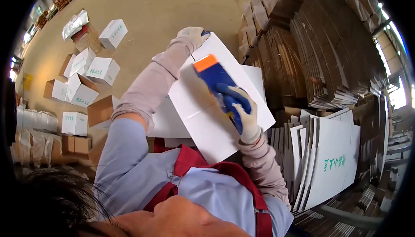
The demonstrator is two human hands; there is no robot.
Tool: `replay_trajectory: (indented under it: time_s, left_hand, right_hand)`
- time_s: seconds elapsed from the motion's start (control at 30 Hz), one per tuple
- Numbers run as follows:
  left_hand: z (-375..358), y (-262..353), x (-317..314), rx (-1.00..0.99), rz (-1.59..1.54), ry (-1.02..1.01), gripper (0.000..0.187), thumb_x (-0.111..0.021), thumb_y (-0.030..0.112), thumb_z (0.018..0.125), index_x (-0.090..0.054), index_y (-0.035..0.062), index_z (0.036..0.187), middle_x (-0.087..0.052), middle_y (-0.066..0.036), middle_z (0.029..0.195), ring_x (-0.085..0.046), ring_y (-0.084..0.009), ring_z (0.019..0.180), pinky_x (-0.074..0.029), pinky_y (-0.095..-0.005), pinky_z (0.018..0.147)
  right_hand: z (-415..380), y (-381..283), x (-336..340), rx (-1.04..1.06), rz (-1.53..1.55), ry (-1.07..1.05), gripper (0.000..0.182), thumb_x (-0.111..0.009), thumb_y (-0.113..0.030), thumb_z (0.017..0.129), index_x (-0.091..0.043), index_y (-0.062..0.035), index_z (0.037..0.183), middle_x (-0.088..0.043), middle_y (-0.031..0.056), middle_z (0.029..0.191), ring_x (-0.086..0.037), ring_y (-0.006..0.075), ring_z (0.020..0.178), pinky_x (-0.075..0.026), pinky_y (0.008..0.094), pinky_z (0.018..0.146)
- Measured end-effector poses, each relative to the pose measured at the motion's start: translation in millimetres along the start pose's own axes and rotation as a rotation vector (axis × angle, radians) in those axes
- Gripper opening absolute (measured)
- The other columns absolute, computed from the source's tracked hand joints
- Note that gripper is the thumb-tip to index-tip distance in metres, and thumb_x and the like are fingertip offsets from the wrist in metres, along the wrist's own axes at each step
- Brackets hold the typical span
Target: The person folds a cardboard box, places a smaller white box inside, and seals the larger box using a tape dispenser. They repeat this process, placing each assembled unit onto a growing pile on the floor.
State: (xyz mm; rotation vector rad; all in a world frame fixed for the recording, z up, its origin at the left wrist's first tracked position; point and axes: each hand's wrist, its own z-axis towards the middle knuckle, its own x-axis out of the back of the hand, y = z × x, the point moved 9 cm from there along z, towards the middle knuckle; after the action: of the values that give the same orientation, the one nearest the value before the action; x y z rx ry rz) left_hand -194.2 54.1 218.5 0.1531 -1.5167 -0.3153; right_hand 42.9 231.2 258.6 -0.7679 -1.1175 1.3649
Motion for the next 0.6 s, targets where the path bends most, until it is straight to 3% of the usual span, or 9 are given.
replay_trajectory:
  time_s: [0.07,0.1,0.13,0.2,0.27,0.4,0.47,0.53,0.6]
  left_hand:
    - [-23,2,31,-0.25,-0.252,0.383,0.042,-0.053,0.046,0.084,-0.064,0.0112,0.106,-0.065,-0.012,0.097,-0.058,-0.03,0.1,-0.045,-0.0389,0.088]
    - [-56,10,65,-0.483,-0.153,0.806,0.046,-0.054,0.051,0.085,-0.065,0.0104,0.102,-0.065,-0.011,0.087,-0.063,-0.0261,0.078,-0.051,-0.0362,0.071]
    - [-67,10,81,-0.489,-0.152,0.8,0.046,-0.054,0.051,0.085,-0.065,0.0104,0.102,-0.065,-0.011,0.087,-0.063,-0.0261,0.078,-0.051,-0.0362,0.071]
    - [-71,-1,16,0.046,-0.973,-0.429,0.055,-0.049,0.059,0.085,-0.067,0.0092,0.098,-0.064,-0.01,0.081,-0.056,-0.0186,0.051,-0.046,-0.0302,0.047]
    - [-107,8,-8,0.127,-1.234,-0.664,0.062,-0.045,0.064,0.085,-0.067,0.0071,0.09,-0.061,-0.009,0.07,-0.044,-0.012,0.038,-0.035,-0.0255,0.035]
    - [-137,40,40,-0.168,-0.946,-0.566,0.05,-0.053,0.048,0.088,-0.064,-0.0005,0.096,-0.058,-0.007,0.061,-0.054,-0.0128,0.044,-0.042,-0.0242,0.039]
    - [-146,35,37,-0.077,-1.199,-0.531,0.039,-0.055,0.04,0.089,-0.062,0.0027,0.1,-0.059,-0.005,0.068,-0.056,-0.0126,0.048,-0.044,-0.0233,0.043]
    - [-151,37,-12,0.001,-1.902,-0.791,0.032,-0.056,0.035,0.09,-0.061,0.0065,0.101,-0.058,-0.004,0.07,-0.054,-0.0127,0.051,-0.043,-0.0243,0.046]
    - [-150,26,-24,0.14,-1.927,-0.652,0.022,-0.058,0.026,0.088,-0.062,0.009,0.1,-0.059,-0.003,0.075,-0.053,-0.0137,0.054,-0.043,-0.0261,0.05]
  right_hand:
    - [-7,6,5,-0.134,0.243,-0.001,0.036,-0.056,-0.017,0.086,-0.057,0.0078,0.113,-0.057,0.0116,0.109,-0.055,0.0154,0.091,-0.043,0.0245,0.08]
    - [-8,8,1,-0.086,0.314,-0.005,0.04,-0.058,-0.023,0.087,-0.058,0.0076,0.112,-0.058,0.01,0.105,-0.053,0.0115,0.086,-0.042,0.0213,0.073]
    - [-7,6,1,-0.088,0.317,0.002,0.04,-0.058,-0.023,0.087,-0.058,0.0076,0.112,-0.058,0.01,0.105,-0.053,0.0115,0.086,-0.042,0.0213,0.073]
    - [-3,-3,0,-0.119,0.232,-0.047,0.041,-0.059,-0.024,0.087,-0.058,0.0081,0.111,-0.058,0.0106,0.104,-0.052,0.0116,0.083,-0.042,0.0218,0.071]
    - [-2,0,3,-0.12,0.25,-0.062,0.04,-0.059,-0.024,0.086,-0.058,0.0081,0.111,-0.058,0.0114,0.105,-0.053,0.0124,0.085,-0.042,0.0224,0.072]
    - [-8,0,5,-0.106,0.233,-0.106,0.044,-0.059,-0.029,0.085,-0.059,0.0091,0.107,-0.059,0.014,0.1,-0.055,0.0152,0.077,-0.044,0.026,0.067]
    - [-7,-4,7,-0.06,0.124,-0.14,0.043,-0.059,-0.028,0.086,-0.058,0.0092,0.108,-0.059,0.0131,0.097,-0.054,0.015,0.075,-0.043,0.0251,0.067]
    - [-2,-6,6,-0.069,0.197,-0.137,0.042,-0.059,-0.026,0.085,-0.058,0.009,0.109,-0.059,0.0118,0.095,-0.053,0.0144,0.075,-0.042,0.0242,0.068]
    - [0,-1,4,-0.174,0.31,-0.117,0.03,-0.057,-0.019,0.088,-0.063,0.0037,0.106,-0.062,0.0127,0.108,-0.056,0.0118,0.083,-0.043,0.0226,0.071]
